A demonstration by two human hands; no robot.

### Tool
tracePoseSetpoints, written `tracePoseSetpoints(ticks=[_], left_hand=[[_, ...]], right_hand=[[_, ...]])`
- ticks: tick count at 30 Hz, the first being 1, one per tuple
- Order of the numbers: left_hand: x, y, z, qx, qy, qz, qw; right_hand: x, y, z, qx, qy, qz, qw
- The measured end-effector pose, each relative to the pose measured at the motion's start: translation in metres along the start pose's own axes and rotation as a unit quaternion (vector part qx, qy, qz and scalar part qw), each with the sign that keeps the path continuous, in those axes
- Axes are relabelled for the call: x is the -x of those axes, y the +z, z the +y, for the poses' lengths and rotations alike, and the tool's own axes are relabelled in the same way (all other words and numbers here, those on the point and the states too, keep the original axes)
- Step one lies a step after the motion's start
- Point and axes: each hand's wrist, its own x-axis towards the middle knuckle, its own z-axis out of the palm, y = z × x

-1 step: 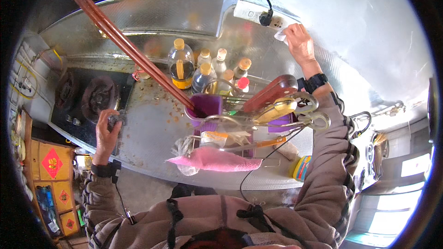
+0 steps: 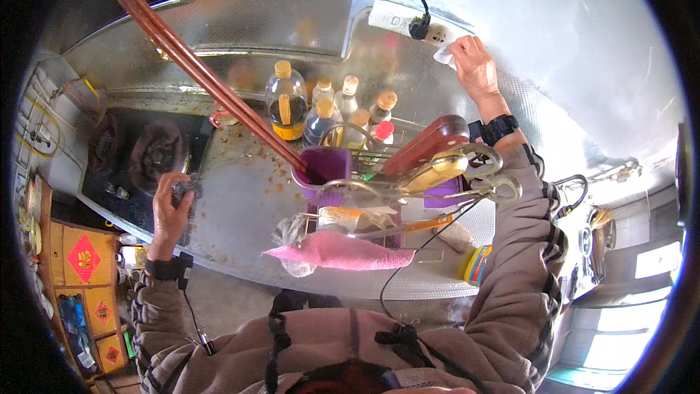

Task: The person wipes a stainless steel kitchen counter and backsplash using a white cloth and a dark scrubber, moving around bottles and a utensil rack. They rinse the scrubber in a bowl of water and continue wiping the surface.

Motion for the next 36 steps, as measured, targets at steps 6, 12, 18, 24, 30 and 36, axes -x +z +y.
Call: tracePoseSetpoints(ticks=[6,12,18,24,30,36], left_hand=[[0.006,-0.015,0.011,-0.027,0.019,0.008,0.999],[0.005,-0.022,0.013,-0.024,0.053,-0.009,0.998],[-0.029,-0.003,0.005,0.078,0.115,-0.045,0.989],[-0.056,-0.010,-0.015,0.130,0.154,-0.095,0.975],[-0.063,-0.041,-0.039,0.178,0.171,-0.102,0.964],[-0.051,-0.066,-0.060,0.226,0.154,-0.107,0.956]], right_hand=[[0.036,-0.026,0.032,0.040,0.158,-0.014,0.987],[0.099,-0.098,0.017,0.001,0.233,0.026,0.972],[0.161,-0.190,-0.034,-0.066,0.375,0.036,0.924],[0.180,-0.269,-0.172,-0.076,0.505,-0.090,0.855],[0.105,-0.264,-0.324,-0.284,0.459,-0.191,0.820],[0.017,-0.200,-0.387,-0.403,0.340,-0.177,0.831]])
